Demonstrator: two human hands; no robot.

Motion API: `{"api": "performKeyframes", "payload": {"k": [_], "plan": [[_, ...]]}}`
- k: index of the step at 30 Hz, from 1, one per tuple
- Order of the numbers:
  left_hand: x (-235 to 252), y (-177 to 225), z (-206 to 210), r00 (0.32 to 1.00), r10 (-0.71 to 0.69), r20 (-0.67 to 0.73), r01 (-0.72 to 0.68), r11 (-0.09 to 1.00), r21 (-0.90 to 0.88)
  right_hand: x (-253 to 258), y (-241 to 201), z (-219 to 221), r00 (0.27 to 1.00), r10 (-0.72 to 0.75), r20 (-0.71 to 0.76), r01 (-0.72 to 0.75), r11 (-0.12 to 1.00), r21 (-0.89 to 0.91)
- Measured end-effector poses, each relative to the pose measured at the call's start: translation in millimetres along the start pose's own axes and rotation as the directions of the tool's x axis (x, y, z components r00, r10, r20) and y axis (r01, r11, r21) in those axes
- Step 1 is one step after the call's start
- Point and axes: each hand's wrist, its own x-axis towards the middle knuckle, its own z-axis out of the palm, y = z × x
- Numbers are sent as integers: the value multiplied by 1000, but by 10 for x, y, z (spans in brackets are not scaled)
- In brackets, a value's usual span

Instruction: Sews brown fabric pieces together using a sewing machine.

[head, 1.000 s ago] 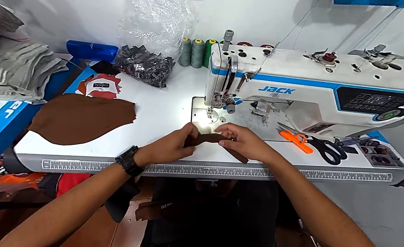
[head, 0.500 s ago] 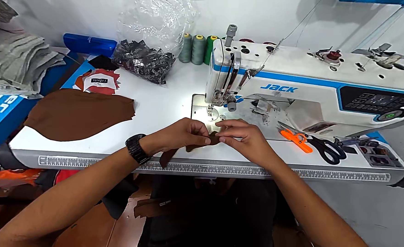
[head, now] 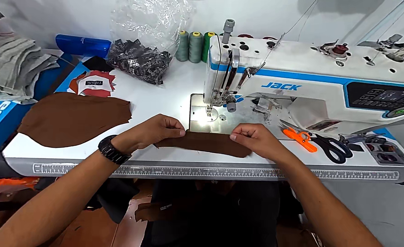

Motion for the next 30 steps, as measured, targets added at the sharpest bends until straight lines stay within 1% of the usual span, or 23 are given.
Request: {"api": "performKeyframes", "payload": {"k": [1,2,3,5,6,7,8,9,10,11,12,13,14,15,16,18,20,22,25,30], "plan": [[41,-16,-11,1000,11,-15,-10,998,55,54,18,-41,998,52,26,-52,998,-23],[98,-39,-23,999,30,-34,-24,985,170,128,64,-76,994,95,46,-90,990,-104],[168,-77,-29,996,58,-60,-36,948,316,202,110,-91,992,120,44,-106,964,-245],[299,-155,-22,988,117,-104,-39,826,563,312,151,-55,992,125,6,-100,825,-556],[330,-171,2,980,154,-123,-39,761,647,332,167,-13,997,80,-14,-69,752,-655],[335,-178,32,969,207,-136,-49,699,714,328,197,34,999,-15,-35,-16,686,-728],[326,-196,63,946,294,-136,-84,629,773,311,210,74,992,-114,-44,36,620,-784],[308,-218,102,911,399,-104,-143,543,827,284,194,112,982,-185,-35,79,575,-814],[291,-241,153,864,503,-28,-226,435,871,262,167,162,972,-236,-17,120,551,-826],[276,-254,229,813,577,72,-306,319,897,239,125,236,962,-274,5,158,538,-828],[265,-262,330,770,617,166,-358,201,912,210,86,334,955,-295,34,191,521,-832],[252,-269,455,749,623,228,-369,106,923,174,80,452,949,-311,57,216,504,-836],[235,-293,593,749,616,242,-343,48,938,128,92,568,946,-318,60,222,503,-835],[209,-331,729,765,610,206,-288,38,957,82,114,656,948,-316,44,211,516,-830],[171,-375,848,792,594,140,-218,62,974,43,134,710,952,-307,14,188,545,-817],[86,-464,1007,829,559,13,-125,164,979,-71,154,753,973,-230,-20,124,596,-793],[27,-546,1052,835,548,-50,-92,229,969,-211,161,765,990,-143,-6,83,609,-789],[-8,-601,1013,840,540,-54,-83,226,970,-308,173,768,997,-79,22,65,591,-804],[-47,-650,937,864,502,-36,-86,216,973,-334,181,741,997,-53,54,75,561,-824],[-35,-652,821,889,458,8,-151,276,949,-272,198,646,995,-37,91,96,555,-826]]}}
